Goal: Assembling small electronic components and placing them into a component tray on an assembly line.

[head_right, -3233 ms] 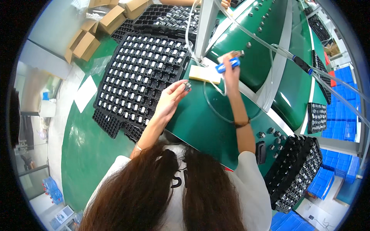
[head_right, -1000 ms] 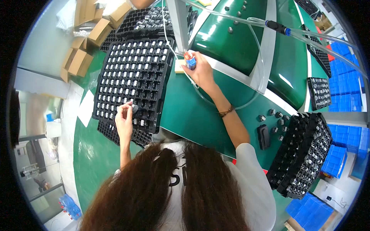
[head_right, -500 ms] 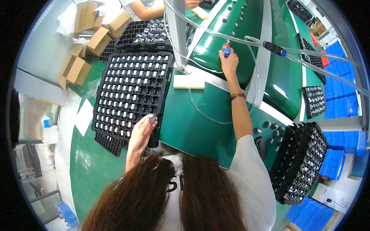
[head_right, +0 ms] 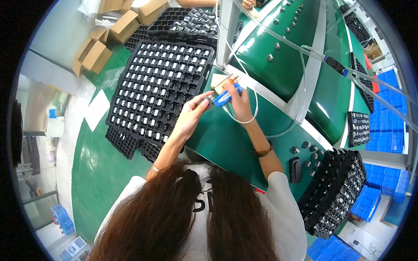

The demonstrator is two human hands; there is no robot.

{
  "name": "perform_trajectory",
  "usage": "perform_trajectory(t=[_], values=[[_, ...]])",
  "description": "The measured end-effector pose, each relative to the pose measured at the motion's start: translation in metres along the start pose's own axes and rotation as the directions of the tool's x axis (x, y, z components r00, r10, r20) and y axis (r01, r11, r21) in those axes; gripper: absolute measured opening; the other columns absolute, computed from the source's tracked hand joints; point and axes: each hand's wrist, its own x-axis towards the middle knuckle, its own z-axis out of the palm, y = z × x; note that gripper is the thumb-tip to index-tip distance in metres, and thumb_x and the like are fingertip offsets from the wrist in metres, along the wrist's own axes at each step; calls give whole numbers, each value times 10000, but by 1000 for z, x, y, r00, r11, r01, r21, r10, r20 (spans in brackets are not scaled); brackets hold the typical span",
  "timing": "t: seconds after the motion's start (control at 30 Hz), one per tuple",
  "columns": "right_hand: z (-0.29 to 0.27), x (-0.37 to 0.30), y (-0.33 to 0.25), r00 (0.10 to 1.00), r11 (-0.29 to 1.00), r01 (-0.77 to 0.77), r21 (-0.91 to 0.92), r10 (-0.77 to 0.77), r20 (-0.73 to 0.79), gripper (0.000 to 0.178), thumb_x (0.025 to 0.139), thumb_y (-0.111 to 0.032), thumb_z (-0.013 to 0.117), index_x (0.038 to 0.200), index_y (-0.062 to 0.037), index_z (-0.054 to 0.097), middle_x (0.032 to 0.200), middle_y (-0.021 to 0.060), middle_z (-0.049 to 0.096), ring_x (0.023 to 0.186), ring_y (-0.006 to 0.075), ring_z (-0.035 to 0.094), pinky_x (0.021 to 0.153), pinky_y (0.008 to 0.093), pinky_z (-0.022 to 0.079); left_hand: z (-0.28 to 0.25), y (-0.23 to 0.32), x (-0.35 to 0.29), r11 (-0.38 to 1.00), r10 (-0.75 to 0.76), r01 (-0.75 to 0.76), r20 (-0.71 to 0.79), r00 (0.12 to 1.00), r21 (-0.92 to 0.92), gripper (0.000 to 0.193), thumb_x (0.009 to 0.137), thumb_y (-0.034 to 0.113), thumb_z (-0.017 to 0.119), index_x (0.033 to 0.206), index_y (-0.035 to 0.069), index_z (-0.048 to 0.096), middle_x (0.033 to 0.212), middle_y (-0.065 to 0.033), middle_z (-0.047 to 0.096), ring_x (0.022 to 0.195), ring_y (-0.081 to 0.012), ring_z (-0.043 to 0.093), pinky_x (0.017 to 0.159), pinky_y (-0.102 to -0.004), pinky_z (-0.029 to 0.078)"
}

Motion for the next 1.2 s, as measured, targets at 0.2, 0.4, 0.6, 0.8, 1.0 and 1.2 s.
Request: perform_trajectory(t=[0.2, 0.4, 0.6, 0.8, 1.0, 1.2], values=[[11, -18, 4, 1000, 995, -12, -95, 14, 18, 281, 914, -249, 520, 1003, 9, 588, 824, 6, 605, 694, 55, 581, 578, 188, 464, 2, -3, -4, 997, 74, -73, -96, 993, 11, 357, 898, 128, 583, 1232, 14, 533, 1103, -77, 586, 948, -102, 554, 860, -236, 442], [24, -29, -4, 996, 994, -10, -111, 20, 84, 290, 928, -259, 493, 1023, -6, 599, 789, -27, 585, 608, 2, 476, 496, 156, 337, 2, -12, -11, 989, 80, -106, -222, 972, -108, 363, 874, 88, 610, 1218, 1, 532, 1118, -95, 576, 958, -117, 569, 876, -243, 445], [25, -26, 8, 984, 989, 50, -142, -24, 178, 281, 935, -248, 481, 1033, -18, 609, 782, -30, 592, 596, 5, 465, 491, 166, 328, -9, -12, -12, 991, 88, -105, -181, 980, -88, 421, 852, 85, 639, 1242, -6, 506, 1170, -121, 566, 1042, -151, 554, 920, -274, 434], [8, 8, -22, 942, 708, 260, -656, -337, 10, 262, 898, -242, 563, 922, 19, 583, 757, 71, 599, 708, 116, 555, 660, 273, 451, -54, 17, -44, 883, 349, -216, -277, 895, 417, 344, 840, 89, 635, 1169, 21, 560, 1123, -77, 604, 1013, -155, 566, 892, -272, 440], [-12, 27, -9, 929, 428, 167, -888, -371, -4, 318, 854, -309, 616, 921, 0, 594, 752, 166, 617, 672, 278, 615, 635, 338, 470, -78, 39, -116, 324, 306, 88, -193, 932, 942, 192, 755, 103, 685, 921, 48, 607, 859, -61, 614, 805, -181, 601, 735, -294, 464], [-19, 13, -13, 932, 466, 193, -863, -363, 12, 605, 692, -258, 801, 1149, -37, 471, 806, 79, 616, 690, 148, 584, 631, 301, 454, -75, 23, -123, 68, 358, 81, -100, 928, 994, 187, 716, 166, 713, 811, 58, 594, 761, -69, 583, 738, -241, 576, 661, -353, 450]])
